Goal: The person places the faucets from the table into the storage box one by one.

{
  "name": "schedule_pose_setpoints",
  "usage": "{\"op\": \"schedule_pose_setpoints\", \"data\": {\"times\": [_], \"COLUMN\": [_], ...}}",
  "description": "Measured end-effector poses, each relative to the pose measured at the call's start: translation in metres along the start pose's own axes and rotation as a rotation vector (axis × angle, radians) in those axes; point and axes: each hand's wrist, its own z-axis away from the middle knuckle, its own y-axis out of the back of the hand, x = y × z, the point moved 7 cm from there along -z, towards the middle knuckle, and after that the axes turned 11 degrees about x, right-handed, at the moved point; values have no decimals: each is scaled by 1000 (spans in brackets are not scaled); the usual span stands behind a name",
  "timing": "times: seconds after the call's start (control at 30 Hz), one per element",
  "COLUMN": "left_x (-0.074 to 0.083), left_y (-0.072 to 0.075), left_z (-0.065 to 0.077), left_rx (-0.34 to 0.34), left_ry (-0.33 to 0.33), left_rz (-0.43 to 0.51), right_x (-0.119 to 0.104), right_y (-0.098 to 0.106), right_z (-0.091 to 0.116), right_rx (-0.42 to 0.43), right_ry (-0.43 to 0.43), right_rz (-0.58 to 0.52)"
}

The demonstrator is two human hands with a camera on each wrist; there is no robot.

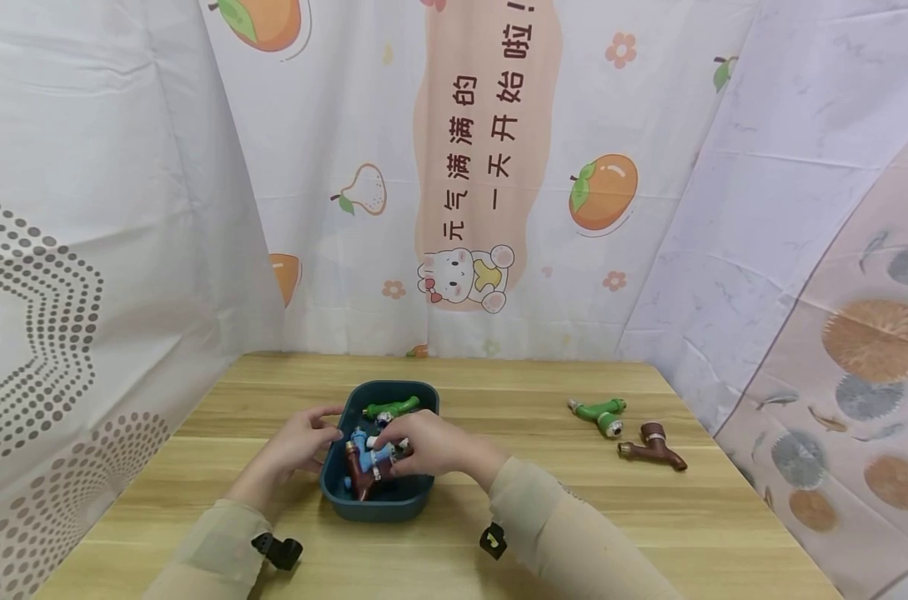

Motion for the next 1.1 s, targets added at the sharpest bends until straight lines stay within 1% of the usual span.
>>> {"op": "schedule_pose_setpoints", "data": {"times": [0.07, 0.13, 0.4, 0.6, 0.83, 1.1], "left_x": [0, 1, 1, 2, 1, 1], "left_y": [0, 0, 0, -1, -1, -1], "left_z": [0, 0, 1, 2, 2, 1], "left_rx": [1, 1, 4, 6, 7, 2], "left_ry": [1, 0, 9, 11, 14, 9], "left_rz": [-4, -7, 0, 9, 4, 15], "right_x": [2, 4, 8, 11, 14, 18], "right_y": [2, 4, 9, 16, 28, 48], "right_z": [1, 1, 3, 7, 13, 27], "right_rx": [7, 16, 38, 69, 112, 192], "right_ry": [-25, -35, -6, -24, -46, -52], "right_rz": [-30, -34, -2, -29, -41, -80]}}
